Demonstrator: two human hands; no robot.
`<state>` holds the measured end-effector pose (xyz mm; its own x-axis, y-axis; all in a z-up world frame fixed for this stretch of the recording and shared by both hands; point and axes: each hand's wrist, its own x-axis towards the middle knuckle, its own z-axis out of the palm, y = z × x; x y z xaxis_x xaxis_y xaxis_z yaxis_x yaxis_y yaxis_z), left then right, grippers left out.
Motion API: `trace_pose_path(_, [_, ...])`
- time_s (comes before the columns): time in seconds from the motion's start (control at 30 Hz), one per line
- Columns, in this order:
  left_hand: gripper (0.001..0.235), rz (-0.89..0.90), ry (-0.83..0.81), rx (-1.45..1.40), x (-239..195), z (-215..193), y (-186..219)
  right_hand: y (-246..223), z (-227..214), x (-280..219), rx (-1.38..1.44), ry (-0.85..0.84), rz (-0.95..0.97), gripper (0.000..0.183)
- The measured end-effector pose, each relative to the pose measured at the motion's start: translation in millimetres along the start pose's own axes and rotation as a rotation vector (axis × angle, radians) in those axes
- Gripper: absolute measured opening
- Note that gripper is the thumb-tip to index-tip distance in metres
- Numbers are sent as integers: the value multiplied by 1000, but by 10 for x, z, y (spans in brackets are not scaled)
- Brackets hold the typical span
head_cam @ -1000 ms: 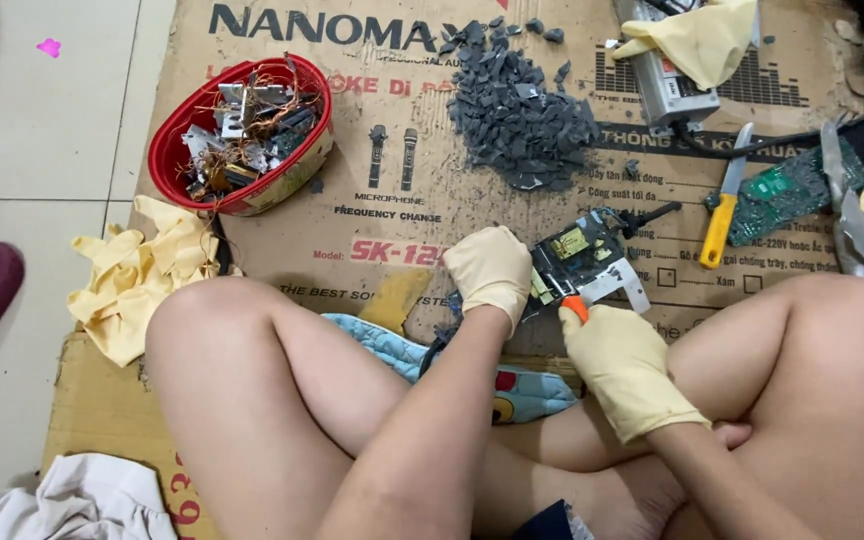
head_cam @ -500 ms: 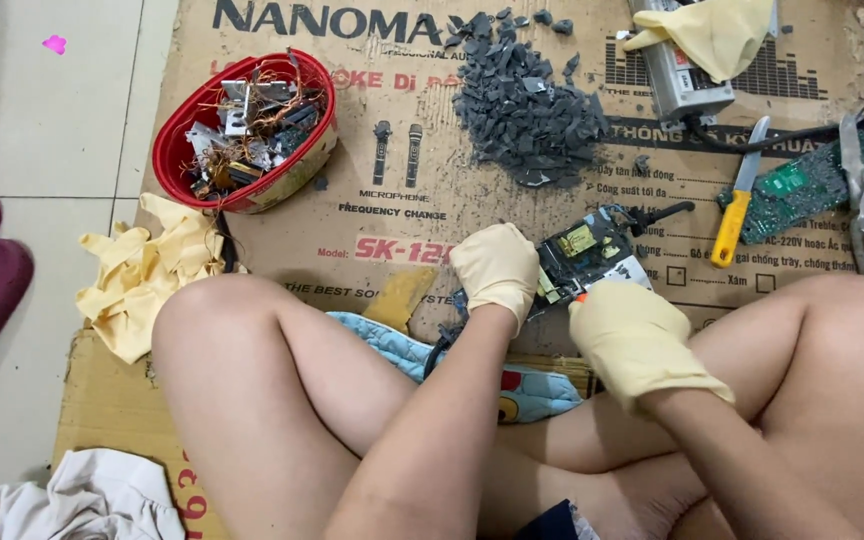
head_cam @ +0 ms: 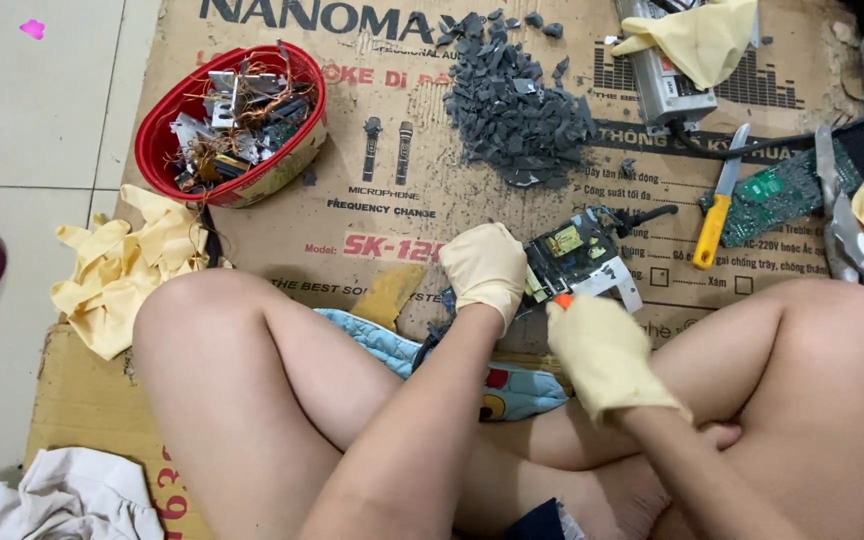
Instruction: The person sits on a cardboard sheet on the floor and uses a screwdriver to disassemble a black electronic device. They remove screws and separate the casing, revealing internal components, while wearing yellow gloves.
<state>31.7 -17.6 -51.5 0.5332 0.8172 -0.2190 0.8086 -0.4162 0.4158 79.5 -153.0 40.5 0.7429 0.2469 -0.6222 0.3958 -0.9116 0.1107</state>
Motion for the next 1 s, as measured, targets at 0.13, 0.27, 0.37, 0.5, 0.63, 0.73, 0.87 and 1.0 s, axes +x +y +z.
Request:
trace_pose_path(0.13, [34, 0, 13, 37, -27, 54, -51, -117, 188, -69, 30, -27, -14, 74])
trace_pose_path(0.27, [33, 26, 42, 29, 55, 39, 30, -117, -196, 0, 31, -37, -27, 72])
trace_pose_path(0.37, [33, 19, 47, 26, 30, 68, 9, -184, -504, -98, -47, -81, -74, 58])
trace_pose_path(0.5, [30, 10, 72, 67, 124, 197, 10, -444, -935, -289, -181, -144, -158, 36])
trace_pose_path(0.63, [32, 19, 55, 50, 80, 118, 30, -198, -658, 42, -127, -170, -99, 55])
trace_pose_path(0.73, [32, 32, 34, 50, 14, 178, 42, -10, -409, 31, 69, -195, -65, 68])
trace_pose_path(0.87, [33, 32, 30, 57, 28, 168, -12, 93, -121, 100, 73, -78, -54, 69])
trace_pose_path(1.0, [33, 31, 26, 54, 68, 164, 1, 125, -385, -72, 10, -101, -58, 66])
